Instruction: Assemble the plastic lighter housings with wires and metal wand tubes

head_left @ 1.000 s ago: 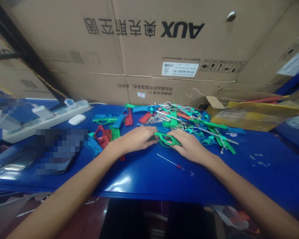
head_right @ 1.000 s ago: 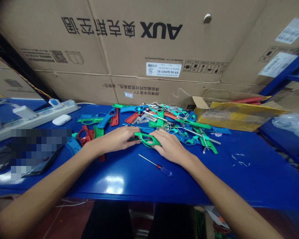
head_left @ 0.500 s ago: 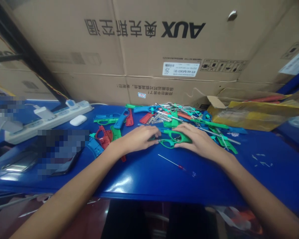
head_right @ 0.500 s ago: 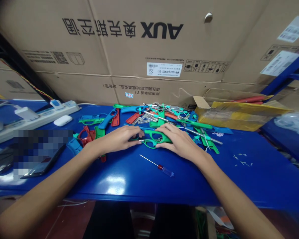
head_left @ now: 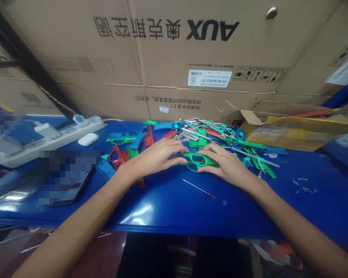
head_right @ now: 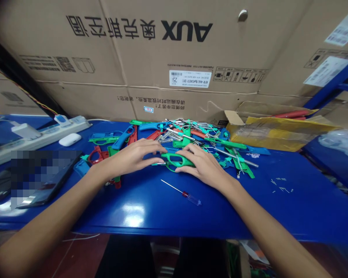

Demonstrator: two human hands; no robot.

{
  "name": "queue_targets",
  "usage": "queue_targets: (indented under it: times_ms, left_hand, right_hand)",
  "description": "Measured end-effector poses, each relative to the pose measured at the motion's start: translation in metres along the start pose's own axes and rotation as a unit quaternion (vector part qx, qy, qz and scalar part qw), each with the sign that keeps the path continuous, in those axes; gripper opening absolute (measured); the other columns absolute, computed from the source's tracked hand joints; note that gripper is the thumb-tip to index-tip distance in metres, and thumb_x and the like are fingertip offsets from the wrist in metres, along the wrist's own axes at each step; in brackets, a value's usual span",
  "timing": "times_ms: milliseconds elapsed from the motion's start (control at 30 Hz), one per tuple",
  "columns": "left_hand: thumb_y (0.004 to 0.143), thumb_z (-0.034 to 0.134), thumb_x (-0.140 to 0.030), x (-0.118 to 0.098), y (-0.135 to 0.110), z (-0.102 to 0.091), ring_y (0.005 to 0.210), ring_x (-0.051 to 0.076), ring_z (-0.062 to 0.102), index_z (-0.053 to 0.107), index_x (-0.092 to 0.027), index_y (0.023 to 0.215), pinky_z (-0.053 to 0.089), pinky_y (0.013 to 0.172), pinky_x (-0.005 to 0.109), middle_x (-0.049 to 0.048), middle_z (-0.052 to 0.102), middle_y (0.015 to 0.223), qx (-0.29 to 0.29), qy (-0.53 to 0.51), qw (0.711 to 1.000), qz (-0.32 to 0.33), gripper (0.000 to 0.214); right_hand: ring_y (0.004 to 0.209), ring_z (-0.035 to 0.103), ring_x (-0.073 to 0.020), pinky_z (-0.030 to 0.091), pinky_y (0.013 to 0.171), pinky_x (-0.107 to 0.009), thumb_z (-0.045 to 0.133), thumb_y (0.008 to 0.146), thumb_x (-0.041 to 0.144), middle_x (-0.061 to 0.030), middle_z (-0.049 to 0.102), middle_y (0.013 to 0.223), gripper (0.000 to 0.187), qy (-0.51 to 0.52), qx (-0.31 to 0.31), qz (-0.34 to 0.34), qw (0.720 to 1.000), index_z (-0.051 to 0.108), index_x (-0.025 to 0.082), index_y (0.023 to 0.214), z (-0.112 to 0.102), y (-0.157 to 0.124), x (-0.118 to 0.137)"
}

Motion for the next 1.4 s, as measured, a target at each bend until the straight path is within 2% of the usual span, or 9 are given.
queue_targets:
  times_ms: [133,233,500,633,800,1000,1200,1400]
  left_hand:
    - [0.103,0.053,-0.036,0.006,0.001,0.004,0.095,0.018,0.065,0.069,-0.021,0.11,0.044,0.085,0.032,0.0043,0.073,0.101,-0.004,0.02,1.0,0.004,0.023]
    - [0.103,0.055,-0.035,0.009,0.002,0.008,0.093,0.017,0.065,0.07,-0.022,0.109,0.04,0.084,0.032,0.0035,0.074,0.1,0.002,0.027,1.0,-0.007,0.021]
    - [0.104,0.051,-0.03,0.011,0.001,0.019,0.094,0.018,0.062,0.066,-0.02,0.104,0.029,0.086,0.036,0.0031,0.072,0.1,0.004,0.084,0.993,-0.08,0.018]
    - [0.105,0.048,-0.027,0.01,0.0,0.025,0.101,0.02,0.059,0.064,-0.02,0.109,0.03,0.088,0.035,0.0038,0.068,0.106,0.037,0.077,0.993,-0.079,0.018]
    - [0.104,0.049,-0.033,0.01,-0.001,0.029,0.105,0.021,0.056,0.065,-0.02,0.111,0.032,0.093,0.036,0.0047,0.065,0.11,0.063,0.064,0.993,-0.079,0.022]
    - [0.104,0.049,-0.037,0.008,0.0,0.028,0.105,0.021,0.055,0.066,-0.019,0.107,0.034,0.094,0.036,0.0045,0.065,0.107,0.061,0.046,0.995,-0.065,0.024]
    - [0.102,0.053,-0.04,0.009,-0.001,0.029,0.101,0.021,0.056,0.066,-0.019,0.104,0.034,0.093,0.036,0.004,0.066,0.105,0.066,0.05,0.995,-0.051,0.025]
    - [0.101,0.055,-0.036,0.006,0.001,0.03,0.1,0.021,0.057,0.068,-0.019,0.103,0.034,0.093,0.036,0.0041,0.067,0.103,0.067,0.079,0.994,-0.047,0.021]
  right_hand:
    - [0.112,0.061,-0.026,0.053,0.095,-0.041,0.063,0.094,0.048,-0.0093,0.061,0.12,0.046,0.019,-0.01,-0.013,1.0,0.057,0.024,0.132,-0.002,-0.001,0.001]
    - [0.11,0.062,-0.025,0.053,0.095,-0.04,0.063,0.094,0.045,-0.009,0.061,0.12,0.04,0.05,0.006,-0.016,0.999,0.06,0.023,0.127,-0.005,-0.003,-0.001]
    - [0.117,0.059,-0.0252,0.049,0.102,-0.042,0.054,0.1,0.044,-0.0088,0.06,0.124,0.037,0.064,0.042,0.001,0.997,0.061,0.025,0.131,-0.007,-0.005,-0.009]
    - [0.116,0.059,-0.0244,0.049,0.103,-0.041,0.056,0.099,0.046,-0.0086,0.059,0.125,0.04,0.082,0.06,0.001,0.995,0.059,0.024,0.132,-0.004,-0.006,-0.009]
    - [0.113,0.059,-0.0245,0.049,0.1,-0.042,0.055,0.099,0.048,-0.0084,0.06,0.122,0.038,0.105,0.07,0.003,0.992,0.061,0.025,0.128,-0.001,-0.006,-0.011]
    - [0.113,0.058,-0.0258,0.048,0.101,-0.045,0.056,0.098,0.048,-0.0082,0.062,0.118,0.036,0.102,0.058,-0.004,0.993,0.064,0.026,0.125,-0.005,-0.005,-0.009]
    - [0.115,0.057,-0.0256,0.046,0.101,-0.045,0.056,0.098,0.047,-0.0084,0.062,0.12,0.037,0.087,0.077,-0.011,0.993,0.064,0.026,0.127,-0.004,-0.006,-0.01]
    - [0.114,0.058,-0.0257,0.048,0.1,-0.045,0.057,0.098,0.046,-0.0084,0.063,0.12,0.037,0.069,0.079,-0.009,0.994,0.064,0.026,0.128,-0.003,-0.006,-0.009]
Point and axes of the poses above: each hand's wrist, its own y-axis towards the middle knuckle, its own z-axis out of the palm, x = y × z, the point moved 5 cm from there along y, towards the middle knuckle
